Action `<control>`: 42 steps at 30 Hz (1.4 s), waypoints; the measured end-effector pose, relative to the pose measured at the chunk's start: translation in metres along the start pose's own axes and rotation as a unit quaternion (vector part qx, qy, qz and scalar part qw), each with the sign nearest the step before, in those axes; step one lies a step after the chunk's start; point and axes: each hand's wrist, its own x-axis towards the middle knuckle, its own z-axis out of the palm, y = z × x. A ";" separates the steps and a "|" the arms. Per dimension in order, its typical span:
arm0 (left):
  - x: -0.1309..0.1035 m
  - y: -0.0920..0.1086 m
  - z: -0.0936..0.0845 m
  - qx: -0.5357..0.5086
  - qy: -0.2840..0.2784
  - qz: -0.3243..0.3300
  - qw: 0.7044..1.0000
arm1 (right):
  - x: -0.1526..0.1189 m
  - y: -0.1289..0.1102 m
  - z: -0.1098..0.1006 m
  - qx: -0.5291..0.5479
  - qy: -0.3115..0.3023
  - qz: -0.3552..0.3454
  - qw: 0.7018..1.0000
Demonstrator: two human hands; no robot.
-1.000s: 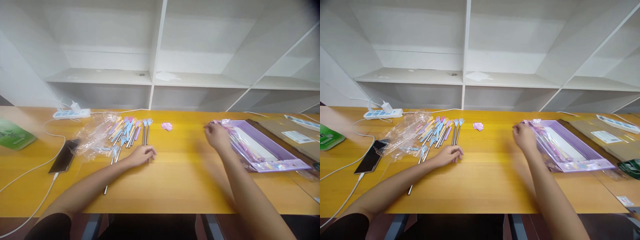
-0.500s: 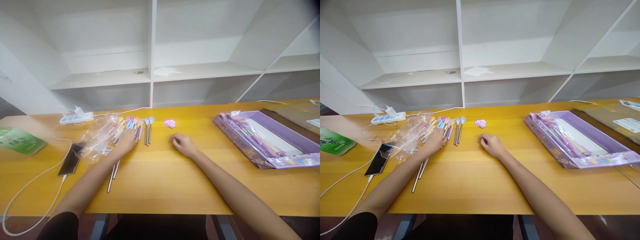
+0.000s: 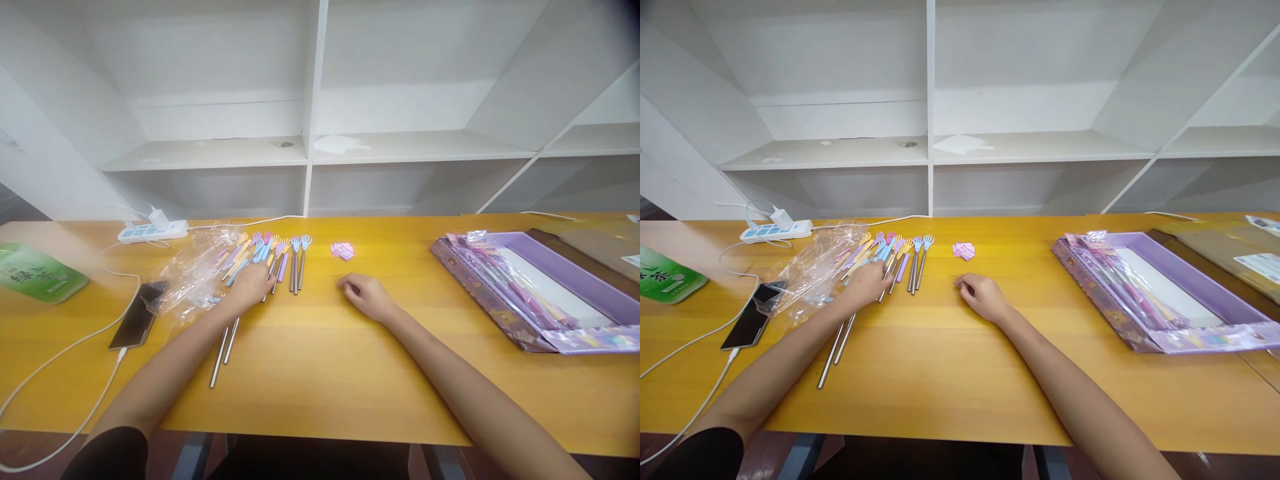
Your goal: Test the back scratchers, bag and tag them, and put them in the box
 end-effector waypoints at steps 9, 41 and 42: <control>-0.027 0.028 -0.015 -0.082 0.000 0.102 0.991 | -0.003 -0.006 -0.003 -0.070 0.088 -0.095 0.989; -0.009 0.018 0.016 0.024 0.092 0.220 0.971 | 0.003 -0.022 -0.005 -0.237 -0.105 0.100 0.961; -0.009 0.017 0.018 0.027 0.089 0.215 0.972 | 0.003 -0.023 -0.004 -0.234 -0.108 0.099 0.961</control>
